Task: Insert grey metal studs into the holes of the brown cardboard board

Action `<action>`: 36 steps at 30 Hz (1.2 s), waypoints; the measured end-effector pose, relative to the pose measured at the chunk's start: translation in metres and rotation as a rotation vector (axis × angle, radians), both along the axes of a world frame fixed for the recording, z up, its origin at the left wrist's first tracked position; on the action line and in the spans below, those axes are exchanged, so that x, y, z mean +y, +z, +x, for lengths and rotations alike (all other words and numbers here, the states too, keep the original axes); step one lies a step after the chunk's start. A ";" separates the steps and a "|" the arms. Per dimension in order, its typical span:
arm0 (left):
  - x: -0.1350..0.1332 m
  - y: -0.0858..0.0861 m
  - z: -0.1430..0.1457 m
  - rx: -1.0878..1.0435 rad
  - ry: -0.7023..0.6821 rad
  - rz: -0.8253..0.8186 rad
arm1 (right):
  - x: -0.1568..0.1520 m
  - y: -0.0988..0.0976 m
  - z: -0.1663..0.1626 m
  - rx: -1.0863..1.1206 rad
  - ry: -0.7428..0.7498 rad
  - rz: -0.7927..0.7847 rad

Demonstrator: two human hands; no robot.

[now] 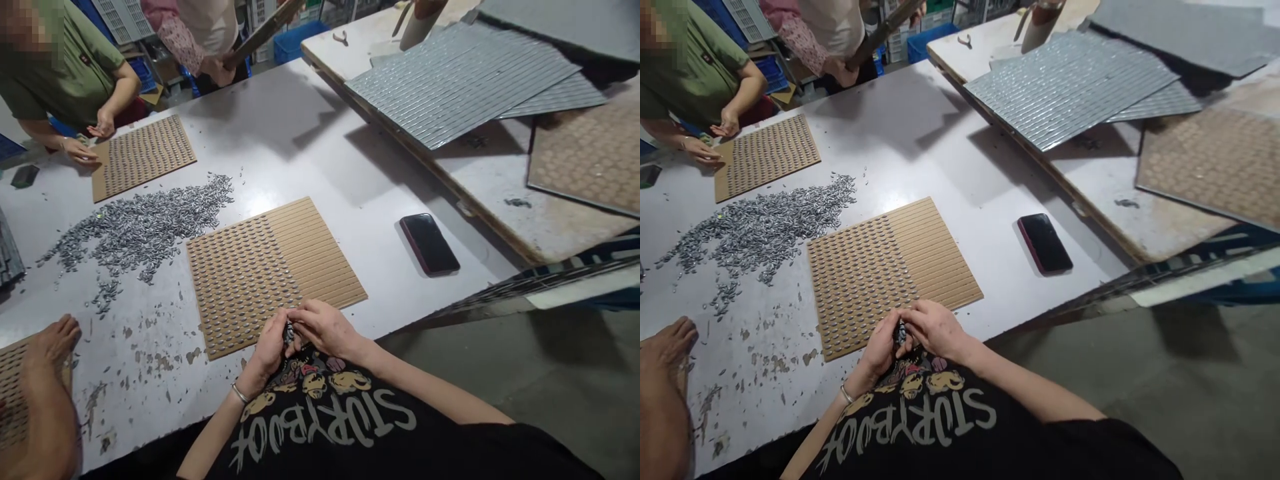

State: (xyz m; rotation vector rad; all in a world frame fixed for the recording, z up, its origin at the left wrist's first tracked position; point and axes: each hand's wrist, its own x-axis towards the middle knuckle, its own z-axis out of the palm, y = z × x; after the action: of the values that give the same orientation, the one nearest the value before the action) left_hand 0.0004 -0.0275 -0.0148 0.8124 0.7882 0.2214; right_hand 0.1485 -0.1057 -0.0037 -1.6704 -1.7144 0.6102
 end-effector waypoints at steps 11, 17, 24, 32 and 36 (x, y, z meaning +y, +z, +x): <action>-0.003 0.000 0.001 0.055 -0.168 0.052 | -0.009 -0.010 0.002 0.136 -0.095 -0.043; 0.001 0.000 -0.006 0.082 -0.256 -0.051 | -0.024 -0.008 0.010 0.189 -0.052 -0.087; -0.003 0.003 -0.006 0.110 -0.289 0.081 | -0.030 -0.009 0.006 0.399 -0.179 -0.261; 0.001 -0.004 -0.010 0.195 -0.108 0.049 | -0.017 -0.029 0.006 0.180 -0.369 -0.327; 0.007 -0.004 -0.014 0.194 -0.011 -0.033 | -0.013 -0.044 0.000 0.017 -0.367 -0.346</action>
State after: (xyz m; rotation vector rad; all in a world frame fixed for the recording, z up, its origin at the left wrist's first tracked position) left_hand -0.0140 -0.0207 -0.0185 0.8147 0.9671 0.1204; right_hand 0.1487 -0.1185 -0.0481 -2.1472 -1.2911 0.7693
